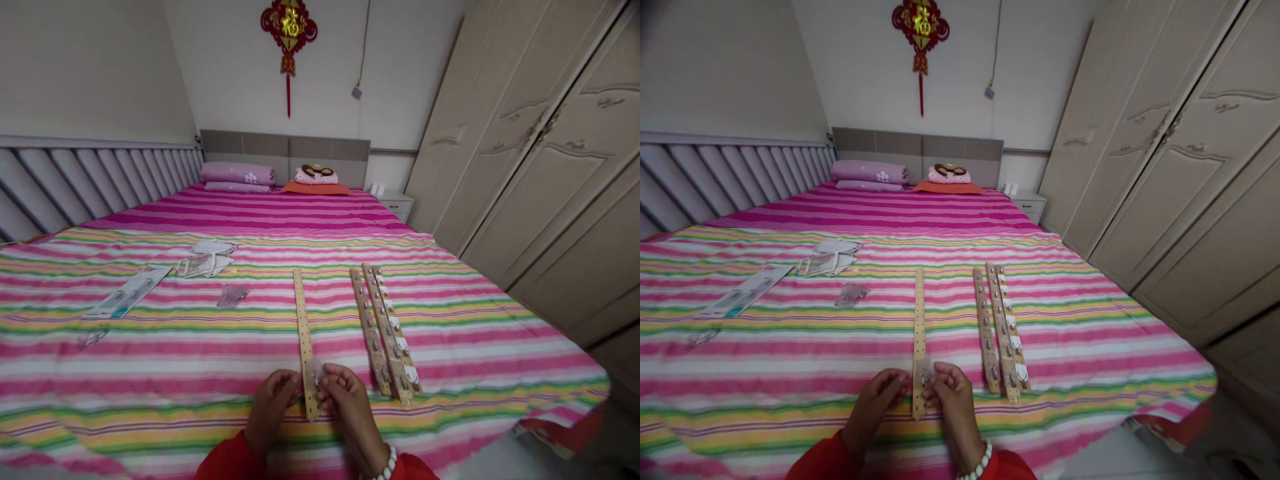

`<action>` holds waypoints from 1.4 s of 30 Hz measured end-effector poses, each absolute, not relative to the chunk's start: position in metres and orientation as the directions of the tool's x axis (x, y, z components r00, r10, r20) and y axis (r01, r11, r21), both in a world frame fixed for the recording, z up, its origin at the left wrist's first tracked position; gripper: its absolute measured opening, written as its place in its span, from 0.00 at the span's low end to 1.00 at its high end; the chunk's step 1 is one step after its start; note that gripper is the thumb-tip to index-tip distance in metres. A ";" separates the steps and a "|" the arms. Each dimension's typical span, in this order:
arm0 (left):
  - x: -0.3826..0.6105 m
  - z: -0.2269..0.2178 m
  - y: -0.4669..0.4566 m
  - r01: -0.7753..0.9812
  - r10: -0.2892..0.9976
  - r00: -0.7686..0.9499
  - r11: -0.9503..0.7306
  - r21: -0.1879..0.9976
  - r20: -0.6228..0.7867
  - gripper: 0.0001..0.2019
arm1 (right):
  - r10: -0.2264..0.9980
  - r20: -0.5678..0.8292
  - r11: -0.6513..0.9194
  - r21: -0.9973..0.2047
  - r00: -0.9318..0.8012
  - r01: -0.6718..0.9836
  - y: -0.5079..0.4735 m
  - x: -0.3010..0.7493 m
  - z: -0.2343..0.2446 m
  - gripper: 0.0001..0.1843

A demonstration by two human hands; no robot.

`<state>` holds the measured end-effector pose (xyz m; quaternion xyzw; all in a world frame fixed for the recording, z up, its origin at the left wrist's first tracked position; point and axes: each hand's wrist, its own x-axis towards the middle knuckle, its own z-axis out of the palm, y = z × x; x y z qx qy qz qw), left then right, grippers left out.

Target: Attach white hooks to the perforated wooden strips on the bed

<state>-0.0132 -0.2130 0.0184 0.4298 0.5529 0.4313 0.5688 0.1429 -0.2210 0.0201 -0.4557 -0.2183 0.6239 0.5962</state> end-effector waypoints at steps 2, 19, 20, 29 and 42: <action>-0.013 0.013 -0.216 0.004 0.959 -0.024 0.284 0.959 -0.284 0.24 | 0.940 -0.308 -0.191 -0.828 0.143 -0.527 -0.223 0.141 0.014 0.24; 0.004 -0.008 -0.221 -0.066 0.864 0.189 0.485 0.872 -0.466 0.31 | 0.943 -0.300 -0.202 -0.860 0.144 -0.469 -0.229 0.140 0.005 0.27; 0.005 -0.010 -0.222 -0.056 0.860 0.188 0.491 0.869 -0.474 0.30 | 0.943 -0.301 -0.203 -0.859 0.143 -0.469 -0.229 0.140 0.004 0.27; 0.009 -0.016 -0.227 0.024 0.891 0.094 0.443 0.896 -0.443 0.29 | 0.949 -0.296 -0.222 -0.877 0.114 -0.427 -0.226 0.140 -0.007 0.28; 0.011 -0.005 -0.231 -0.007 0.866 0.110 0.492 0.871 -0.488 0.30 | 0.958 -0.279 -0.234 -0.892 0.064 -0.388 -0.224 0.136 -0.010 0.29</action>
